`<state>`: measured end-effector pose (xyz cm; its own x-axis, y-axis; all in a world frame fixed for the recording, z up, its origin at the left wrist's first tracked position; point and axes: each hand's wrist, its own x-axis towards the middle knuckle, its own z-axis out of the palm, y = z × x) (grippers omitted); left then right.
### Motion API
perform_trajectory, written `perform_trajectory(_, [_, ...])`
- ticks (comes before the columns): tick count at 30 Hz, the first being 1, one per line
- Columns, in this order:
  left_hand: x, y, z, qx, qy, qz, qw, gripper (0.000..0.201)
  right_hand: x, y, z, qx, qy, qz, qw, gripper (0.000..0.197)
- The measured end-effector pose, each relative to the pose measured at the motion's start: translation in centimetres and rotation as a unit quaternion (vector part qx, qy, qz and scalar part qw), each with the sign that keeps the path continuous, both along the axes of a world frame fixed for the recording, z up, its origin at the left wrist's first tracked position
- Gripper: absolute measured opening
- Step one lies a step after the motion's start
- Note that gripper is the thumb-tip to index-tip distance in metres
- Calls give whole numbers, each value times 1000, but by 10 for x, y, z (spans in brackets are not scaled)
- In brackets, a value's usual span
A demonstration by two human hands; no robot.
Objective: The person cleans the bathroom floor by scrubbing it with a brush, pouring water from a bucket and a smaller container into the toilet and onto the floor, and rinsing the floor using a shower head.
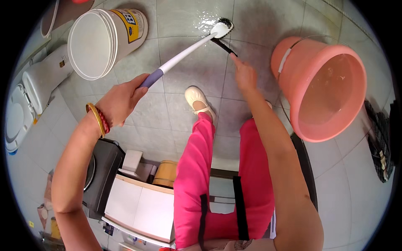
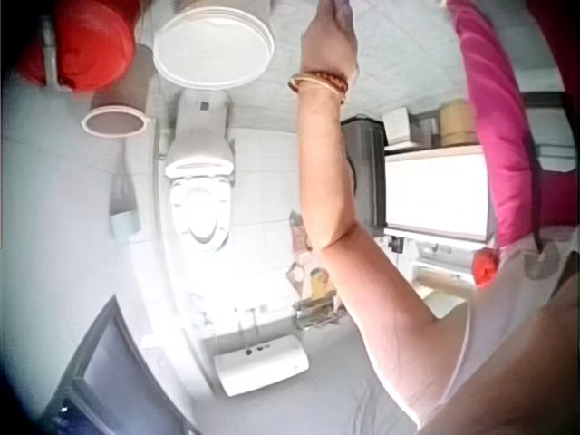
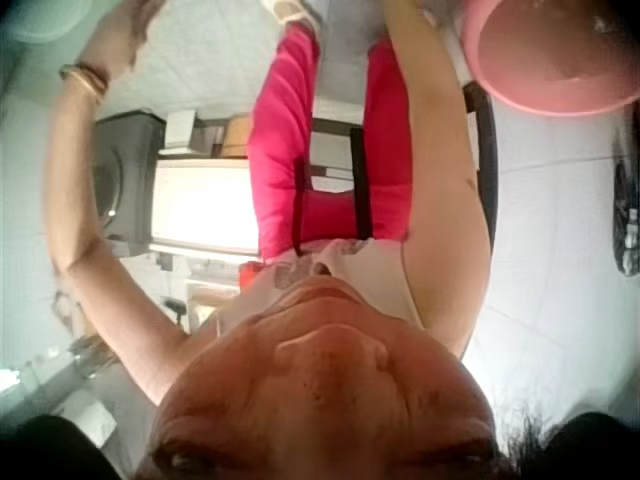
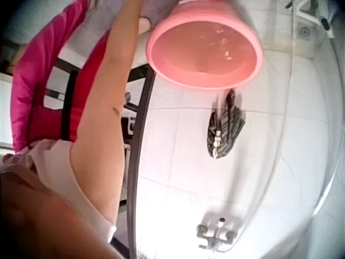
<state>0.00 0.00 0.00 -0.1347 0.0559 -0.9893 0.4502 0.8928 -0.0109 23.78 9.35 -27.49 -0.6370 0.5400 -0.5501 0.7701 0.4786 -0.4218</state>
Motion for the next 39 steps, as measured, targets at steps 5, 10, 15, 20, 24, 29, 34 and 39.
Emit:
perform_trajectory(5, [-8, 10, -3, 65, -12, -43, 997, 36, 13, -21, 15, -13, 57, -140, 988, 40])
perform_trajectory(10, [-22, 8, -17, 143, 38, -171, 974, 34, 19, -13, 8, 23, 88, -195, 977, 42])
perform_trajectory(15, [-6, 37, -9, 69, 47, -183, 979, 29, -23, 25, -7, -13, -30, -139, 990, 48])
perform_trajectory(20, [3, 45, -10, 44, 71, -240, 967, 27, -18, 5, -9, -62, -62, -207, 974, 45])
perform_trajectory(24, [11, 43, -6, -21, 81, -283, 955, 26, -4, -5, -4, -55, -59, -250, 965, 45])
perform_trajectory(29, [17, 40, -12, -66, 126, -302, 943, 25, -19, 10, 11, -85, -53, -208, 973, 44])
perform_trajectory(34, [24, 41, -18, -85, 120, -301, 942, 27, 37, -26, 1, -44, 1, -296, 954, 44])
perform_trajectory(39, [33, 47, -12, -91, 130, -308, 938, 31, -11, 4, 8, -56, -12, -227, 972, 44])
